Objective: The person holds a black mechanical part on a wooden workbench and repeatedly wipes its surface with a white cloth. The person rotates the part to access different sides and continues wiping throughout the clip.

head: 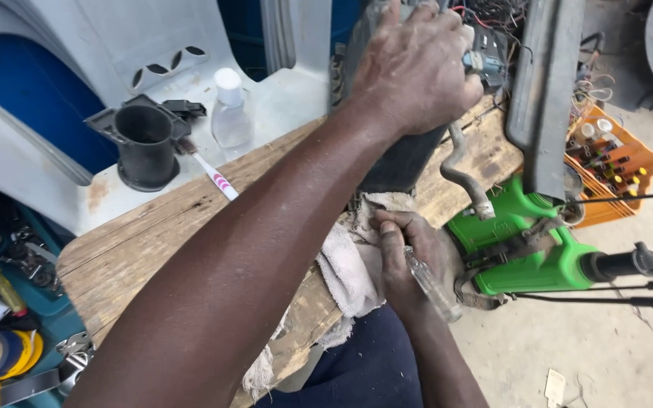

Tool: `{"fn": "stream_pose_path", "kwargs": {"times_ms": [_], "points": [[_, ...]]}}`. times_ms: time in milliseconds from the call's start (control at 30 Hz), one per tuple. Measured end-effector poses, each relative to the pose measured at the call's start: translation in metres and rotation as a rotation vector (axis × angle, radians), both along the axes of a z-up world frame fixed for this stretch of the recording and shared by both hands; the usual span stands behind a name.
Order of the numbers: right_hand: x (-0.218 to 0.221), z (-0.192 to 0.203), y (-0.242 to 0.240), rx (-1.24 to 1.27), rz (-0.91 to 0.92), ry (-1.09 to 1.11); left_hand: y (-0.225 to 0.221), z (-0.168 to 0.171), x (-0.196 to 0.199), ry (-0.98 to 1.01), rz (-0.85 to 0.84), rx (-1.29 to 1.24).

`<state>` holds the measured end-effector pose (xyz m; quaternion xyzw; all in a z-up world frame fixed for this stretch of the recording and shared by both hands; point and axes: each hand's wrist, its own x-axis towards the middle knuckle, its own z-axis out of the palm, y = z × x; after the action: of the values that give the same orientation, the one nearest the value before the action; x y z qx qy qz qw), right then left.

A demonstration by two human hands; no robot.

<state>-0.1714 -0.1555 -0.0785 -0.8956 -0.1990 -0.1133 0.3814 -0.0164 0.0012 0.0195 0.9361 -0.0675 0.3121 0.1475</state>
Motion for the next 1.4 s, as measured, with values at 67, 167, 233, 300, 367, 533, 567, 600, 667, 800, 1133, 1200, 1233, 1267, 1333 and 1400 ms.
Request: {"fn": "stream_pose_path", "kwargs": {"times_ms": [67,167,233,300,367,533,567,600,667,800,1133,1200,1233,1267,1333,1400], "points": [[0.001,-0.028,0.002,-0.001,0.015,-0.196,-0.003,-0.01,0.01,-0.06,0.0,0.009],[0.002,-0.024,0.0,0.127,0.063,-0.127,-0.002,-0.023,0.014,-0.11,0.02,0.022],[0.009,-0.016,0.003,0.275,0.074,0.111,-0.001,-0.017,0.018,-0.127,0.016,0.05],[0.003,-0.025,0.005,-0.04,0.07,-0.203,0.0,-0.015,0.01,-0.081,-0.01,0.032],[0.004,-0.012,-0.001,0.037,0.047,-0.123,0.001,-0.01,-0.002,-0.075,-0.012,0.001],[-0.023,-0.025,-0.002,0.01,0.023,-0.363,0.004,-0.007,0.005,-0.089,-0.013,0.031],[-0.025,-0.028,0.0,0.16,-0.076,-0.273,0.005,-0.008,0.004,-0.033,-0.008,0.022],[-0.027,-0.031,-0.002,0.304,-0.183,-0.184,0.001,-0.008,0.005,0.019,-0.014,0.009],[-0.021,-0.031,-0.009,0.268,-0.156,-0.186,0.001,-0.01,0.005,-0.041,-0.026,0.011],[-0.016,-0.025,-0.011,0.247,-0.148,-0.139,0.002,-0.008,0.0,-0.043,-0.055,-0.005],[0.001,-0.033,-0.015,0.113,-0.096,-0.252,0.001,-0.012,0.007,-0.156,-0.047,0.034],[0.005,-0.031,-0.025,0.2,0.096,-0.075,0.0,-0.012,0.006,-0.088,-0.045,0.018],[0.006,-0.026,-0.024,0.205,0.098,-0.071,0.003,-0.011,0.004,-0.085,-0.042,0.023],[0.006,-0.02,-0.027,0.136,0.017,-0.066,0.002,-0.011,0.002,-0.099,-0.043,0.024],[0.005,-0.014,-0.034,0.066,-0.066,-0.073,0.0,-0.01,0.003,-0.124,-0.045,0.024],[-0.002,-0.017,-0.037,0.25,-0.143,-0.141,0.002,-0.01,0.002,-0.023,-0.037,0.033]]}}
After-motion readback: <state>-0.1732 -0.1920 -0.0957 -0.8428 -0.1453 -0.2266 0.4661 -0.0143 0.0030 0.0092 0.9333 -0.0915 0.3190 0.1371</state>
